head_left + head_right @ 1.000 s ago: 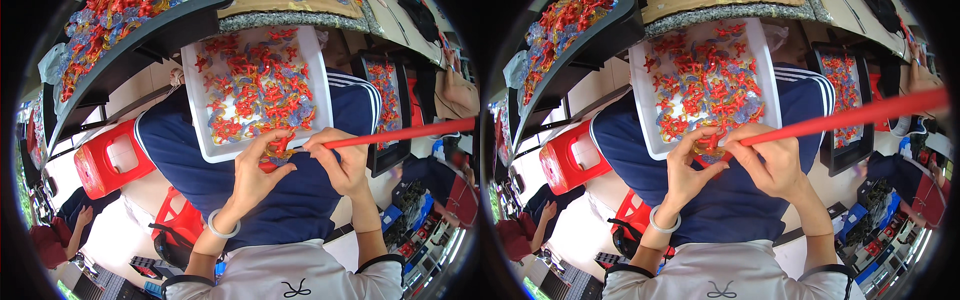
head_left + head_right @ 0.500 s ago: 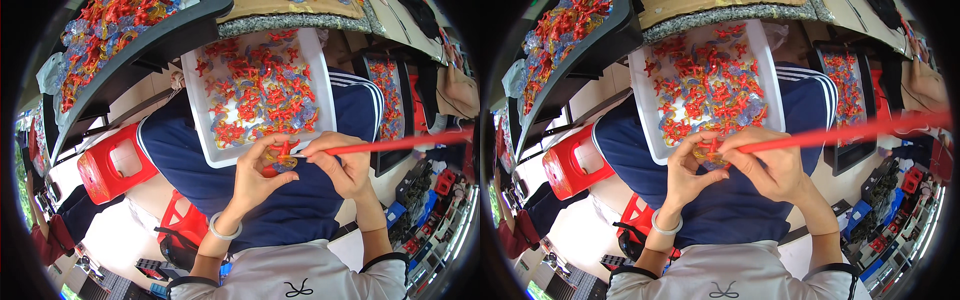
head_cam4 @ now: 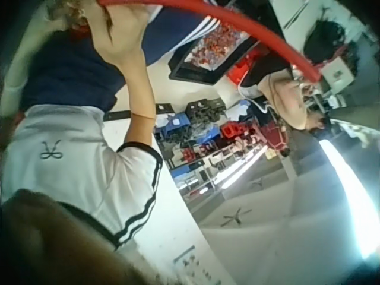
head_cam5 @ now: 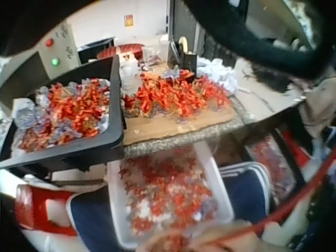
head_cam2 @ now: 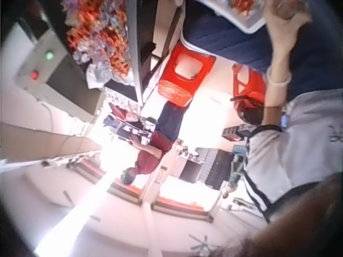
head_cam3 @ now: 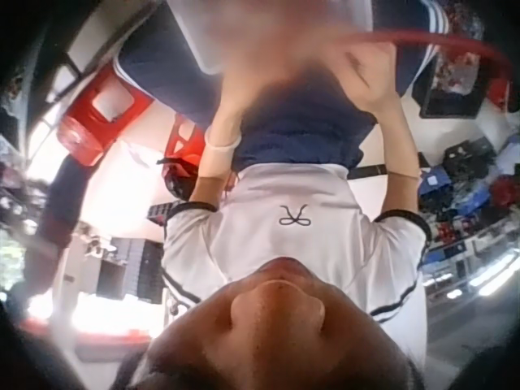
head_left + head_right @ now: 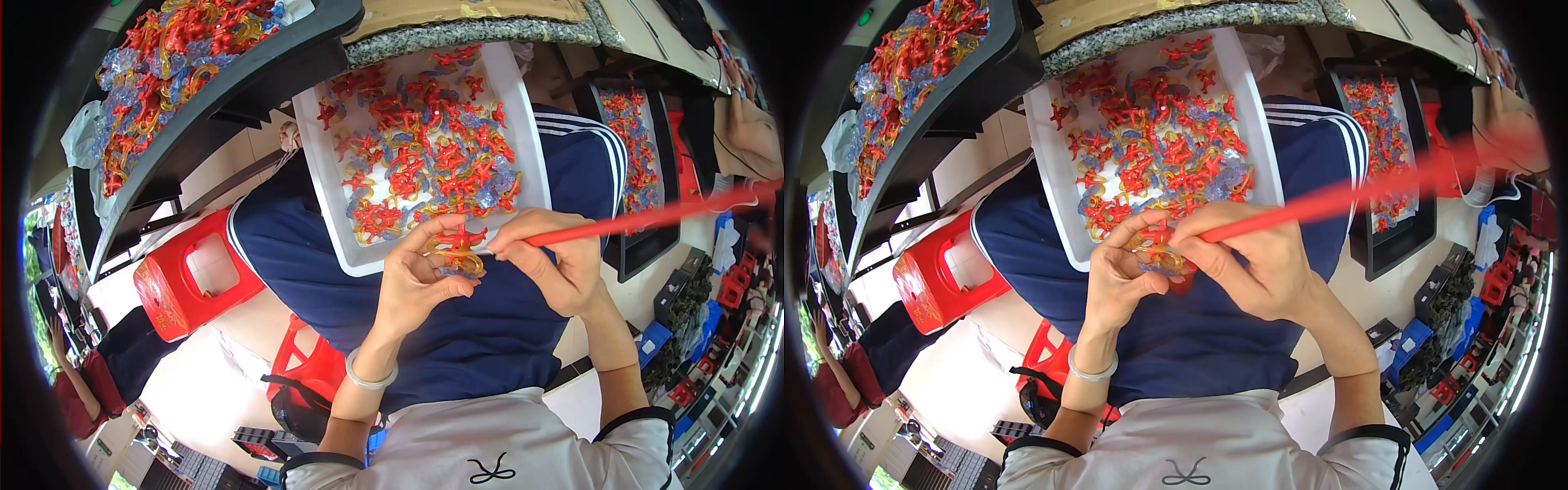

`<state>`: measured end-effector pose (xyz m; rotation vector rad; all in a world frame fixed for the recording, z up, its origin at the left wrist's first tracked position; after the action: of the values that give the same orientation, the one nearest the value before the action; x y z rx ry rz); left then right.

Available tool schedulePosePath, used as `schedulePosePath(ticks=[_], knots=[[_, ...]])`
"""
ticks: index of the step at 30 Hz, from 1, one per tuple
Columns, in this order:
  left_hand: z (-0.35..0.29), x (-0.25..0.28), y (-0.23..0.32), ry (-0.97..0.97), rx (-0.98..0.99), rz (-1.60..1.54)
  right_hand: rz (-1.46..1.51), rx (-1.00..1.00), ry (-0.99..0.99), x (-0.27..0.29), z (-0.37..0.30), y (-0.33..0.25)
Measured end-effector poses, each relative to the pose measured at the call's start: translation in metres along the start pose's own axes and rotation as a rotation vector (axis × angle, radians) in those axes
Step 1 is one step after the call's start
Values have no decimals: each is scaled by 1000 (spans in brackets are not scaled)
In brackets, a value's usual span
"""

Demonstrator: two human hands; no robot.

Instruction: Manually assemble or paint small plastic toy components using a brush and hands in a factory setting.

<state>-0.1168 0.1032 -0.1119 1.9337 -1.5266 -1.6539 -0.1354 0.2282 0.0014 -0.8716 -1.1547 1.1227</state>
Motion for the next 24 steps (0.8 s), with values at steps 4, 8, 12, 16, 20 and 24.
schedulePosePath(ticks=[4, 8, 12, 16, 20, 24], knots=[[-1, 1, -2, 38, 43, 6, -98, -35, -24, 4, -2, -4], [0, 1, 1, 76, 34, 69, -116, 80, -19, -3, -4, -14], [-1, 5, -5, 126, 47, 97, -191, 72, -38, -5, -9, -17], [1, 10, -3, 191, 29, 152, -180, 70, 10, -13, -16, -6], [3, 9, -3, 161, 24, -16, 139, -19, 205, 14, -20, 7], [2, 10, -9, 135, 65, -26, 145, -23, 178, 16, -21, 3]])
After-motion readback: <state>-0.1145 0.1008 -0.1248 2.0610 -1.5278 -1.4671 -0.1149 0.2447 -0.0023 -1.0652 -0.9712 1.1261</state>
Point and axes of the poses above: each hand's wrist, its own z-axis towards the middle knuckle, its own x-axis out of the back of the hand, y = z × x, the point moved 10 cm from there along z, towards the middle knuckle, and after that the axes turned 7 degrees about y, right-handed, at the moved point
